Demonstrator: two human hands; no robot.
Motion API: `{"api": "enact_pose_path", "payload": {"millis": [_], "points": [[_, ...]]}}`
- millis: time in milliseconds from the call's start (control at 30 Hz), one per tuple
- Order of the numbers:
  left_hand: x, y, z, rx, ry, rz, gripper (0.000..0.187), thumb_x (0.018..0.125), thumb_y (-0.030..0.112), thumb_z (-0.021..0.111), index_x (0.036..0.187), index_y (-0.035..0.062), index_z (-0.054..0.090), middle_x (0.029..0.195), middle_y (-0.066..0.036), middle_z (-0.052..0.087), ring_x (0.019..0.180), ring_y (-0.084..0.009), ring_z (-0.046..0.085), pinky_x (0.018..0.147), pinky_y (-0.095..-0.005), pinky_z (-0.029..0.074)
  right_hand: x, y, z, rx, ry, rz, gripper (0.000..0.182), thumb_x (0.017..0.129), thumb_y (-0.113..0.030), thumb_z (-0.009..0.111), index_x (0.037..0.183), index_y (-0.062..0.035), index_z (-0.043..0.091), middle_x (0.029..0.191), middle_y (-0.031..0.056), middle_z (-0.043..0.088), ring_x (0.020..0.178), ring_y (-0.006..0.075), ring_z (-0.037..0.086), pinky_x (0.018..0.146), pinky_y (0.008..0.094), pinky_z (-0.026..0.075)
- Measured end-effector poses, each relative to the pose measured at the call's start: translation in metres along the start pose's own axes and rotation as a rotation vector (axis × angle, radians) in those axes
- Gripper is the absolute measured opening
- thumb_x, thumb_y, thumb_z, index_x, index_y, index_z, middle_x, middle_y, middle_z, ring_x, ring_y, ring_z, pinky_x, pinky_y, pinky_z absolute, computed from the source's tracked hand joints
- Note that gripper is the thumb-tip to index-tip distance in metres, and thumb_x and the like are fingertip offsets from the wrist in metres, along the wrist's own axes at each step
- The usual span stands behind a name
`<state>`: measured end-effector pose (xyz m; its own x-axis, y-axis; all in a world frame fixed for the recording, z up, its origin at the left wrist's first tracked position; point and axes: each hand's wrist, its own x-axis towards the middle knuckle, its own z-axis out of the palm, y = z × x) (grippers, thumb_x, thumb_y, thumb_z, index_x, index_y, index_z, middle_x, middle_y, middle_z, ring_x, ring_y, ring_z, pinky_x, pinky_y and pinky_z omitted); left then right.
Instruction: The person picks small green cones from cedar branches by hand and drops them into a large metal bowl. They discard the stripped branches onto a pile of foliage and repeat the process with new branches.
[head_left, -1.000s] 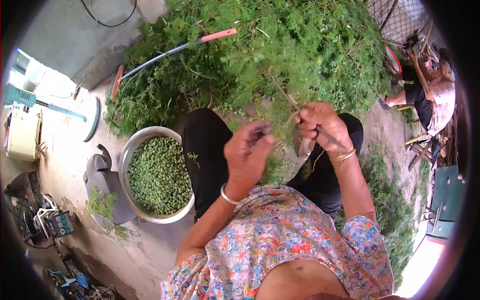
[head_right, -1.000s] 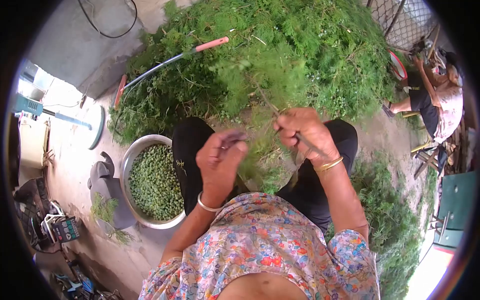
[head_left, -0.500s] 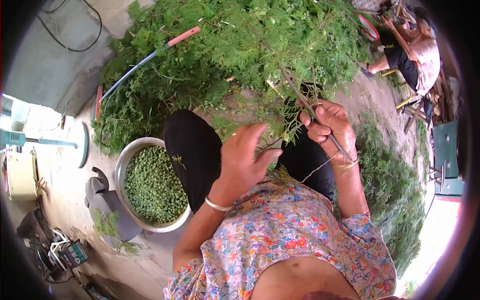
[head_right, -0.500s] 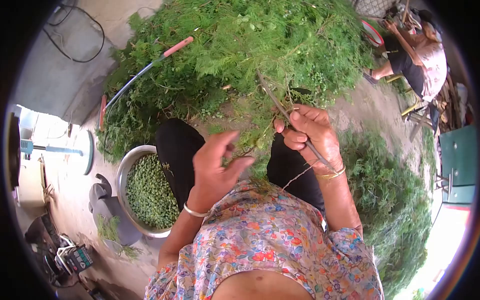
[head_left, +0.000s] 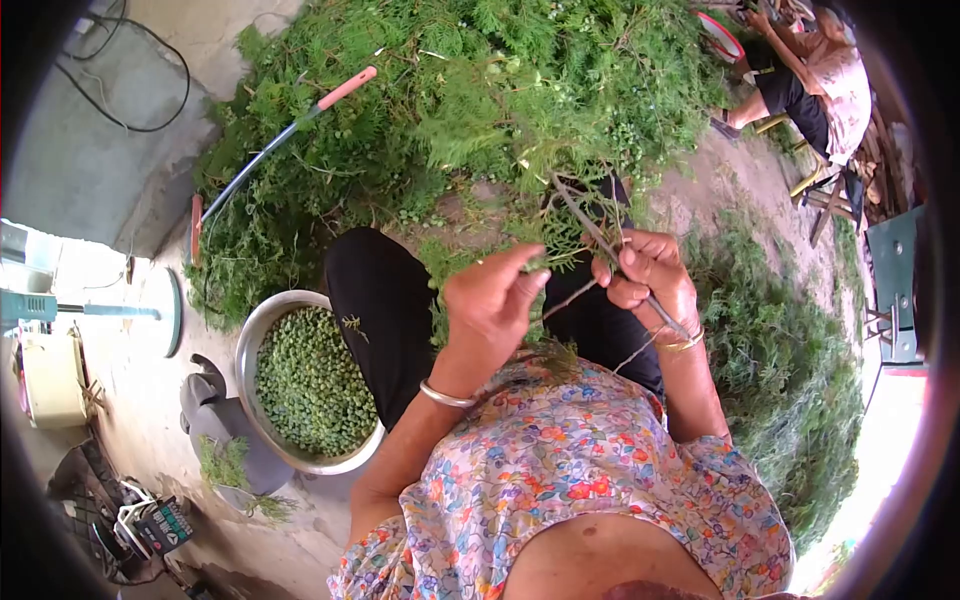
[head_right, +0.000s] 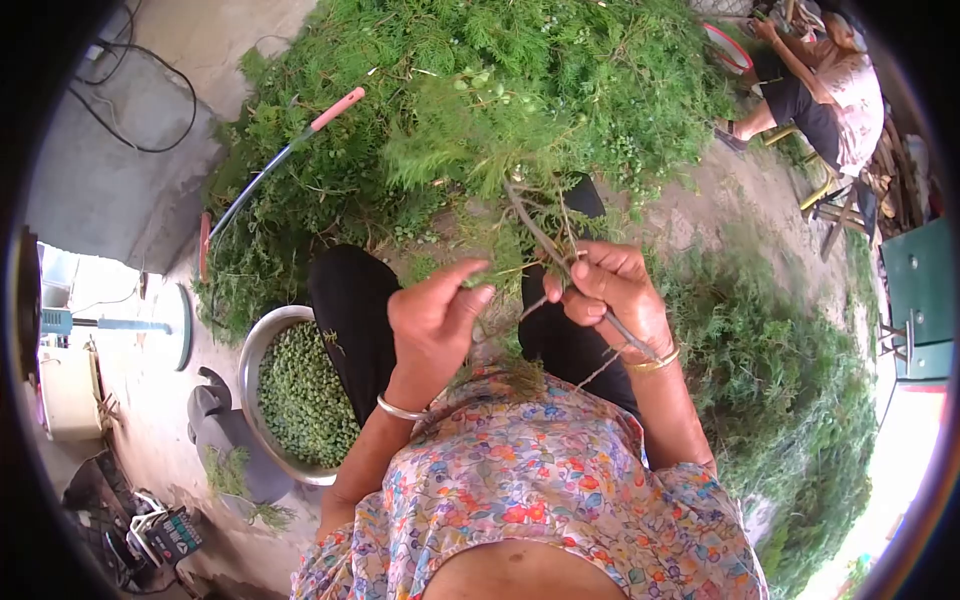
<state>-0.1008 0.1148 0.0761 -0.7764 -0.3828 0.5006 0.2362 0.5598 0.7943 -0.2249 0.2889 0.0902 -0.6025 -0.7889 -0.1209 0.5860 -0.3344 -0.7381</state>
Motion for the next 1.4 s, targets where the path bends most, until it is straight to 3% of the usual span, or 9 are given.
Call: {"api": "enact_pose_path", "payload": {"millis": [67,133,200,267,500,767,1067,1133,1400], "points": [[0.002,-0.002,-0.006,-0.111,0.011,-0.2,0.019,0.079,0.006,0.067,0.095,-0.0015,0.063,0.069,-0.008,0.061,0.052,-0.0132,0.052,0.044,-0.0297,0.039,-0.006,0.006,-0.007,-0.018,-0.097,-0.046,0.02,0.091,-0.007,0.051,0.099,0.0123,0.054,0.079,0.0237,0.057,0.044,0.0032,0.031,0.039,0.0171,0.026],[0.012,-0.007,-0.017,-0.866,0.213,-0.631,0.017,0.083,0.007,0.064,0.097,-0.0035,0.062,0.067,-0.007,0.059,0.052,-0.0094,0.048,0.041,-0.0253,0.035,-0.011,0.005,-0.011,0.015,-0.055,-0.032,0.017,0.091,-0.005,0.051,0.096,0.011,0.054,0.079,0.0256,0.057,0.044,0.0033,0.031,0.039,0.0168,0.026],[0.016,-0.026,-0.038,-1.029,0.309,-0.666,0.016,0.085,0.008,0.063,0.095,-0.0042,0.062,0.064,-0.006,0.056,0.051,-0.0106,0.045,0.042,-0.023,0.034,-0.016,0.0,-0.026,0.047,-0.058,-0.043,0.02,0.09,-0.004,0.052,0.101,0.0111,0.055,0.081,0.0267,0.057,0.044,0.0034,0.031,0.039,0.0158,0.026],[0.012,-0.043,-0.064,-1.262,0.163,-0.684,0.02,0.087,0.01,0.059,0.1,-0.005,0.057,0.071,-0.008,0.054,0.054,-0.0121,0.045,0.045,-0.0243,0.036,-0.019,0.0,-0.028,0.042,-0.019,-0.074,0.026,0.089,-0.004,0.052,0.11,0.0123,0.053,0.08,0.0269,0.056,0.044,0.0039,0.031,0.038,0.0152,0.026],[-0.017,-0.033,-0.071,-1.192,0.158,-0.783,0.021,0.09,0.016,0.055,0.1,-0.0022,0.055,0.079,-0.013,0.056,0.061,-0.0165,0.05,0.05,-0.0267,0.043,-0.019,-0.002,-0.046,0.151,-0.038,-0.221,0.027,0.086,-0.001,0.056,0.108,0.0143,0.053,0.118,0.0383,0.046,0.06,0.0112,0.043,0.039,0.0139,0.027],[-0.045,-0.053,-0.065,-1.081,0.198,-0.873,0.017,0.089,0.016,0.057,0.093,-0.0006,0.058,0.069,-0.01,0.056,0.056,-0.0137,0.05,0.044,-0.024,0.041,-0.03,-0.023,-0.073,0.016,0.061,-0.261,0.042,0.088,-0.013,0.059,0.115,0.017,0.046,0.095,0.026,0.055,0.042,-0.001,0.034,0.037,0.0138,0.024],[-0.047,-0.068,-0.023,-0.913,0.04,-0.977,0.019,0.08,0.014,0.069,0.087,-0.0022,0.062,0.069,-0.008,0.06,0.053,-0.0114,0.054,0.045,-0.0222,0.043,-0.073,-0.044,-0.113,-0.38,0.242,-0.159,0.047,0.087,-0.02,0.061,0.117,0.0145,0.048,0.085,0.0185,0.061,0.045,0.0037,0.039,0.038,0.0174,0.028],[-0.046,-0.066,-0.015,-0.834,-0.03,-0.993,0.019,0.08,0.013,0.068,0.087,-0.0027,0.062,0.069,-0.007,0.06,0.053,-0.0104,0.053,0.045,-0.0214,0.043,-0.082,-0.043,-0.118,-0.473,0.26,-0.008,0.044,0.087,-0.019,0.06,0.115,0.0137,0.05,0.085,0.0157,0.062,0.046,0.0036,0.039,0.038,0.0173,0.029],[-0.019,-0.08,0.02,-0.581,-0.182,-1.006,0.024,0.083,0.02,0.064,0.088,-0.0025,0.062,0.068,-0.004,0.058,0.051,-0.0088,0.05,0.043,-0.0223,0.035,-0.102,-0.027,-0.115,-0.589,0.408,0.019,0.027,0.09,-0.01,0.053,0.106,0.0118,0.055,0.084,0.015,0.063,0.047,0.0032,0.039,0.04,0.0172,0.033]]}}
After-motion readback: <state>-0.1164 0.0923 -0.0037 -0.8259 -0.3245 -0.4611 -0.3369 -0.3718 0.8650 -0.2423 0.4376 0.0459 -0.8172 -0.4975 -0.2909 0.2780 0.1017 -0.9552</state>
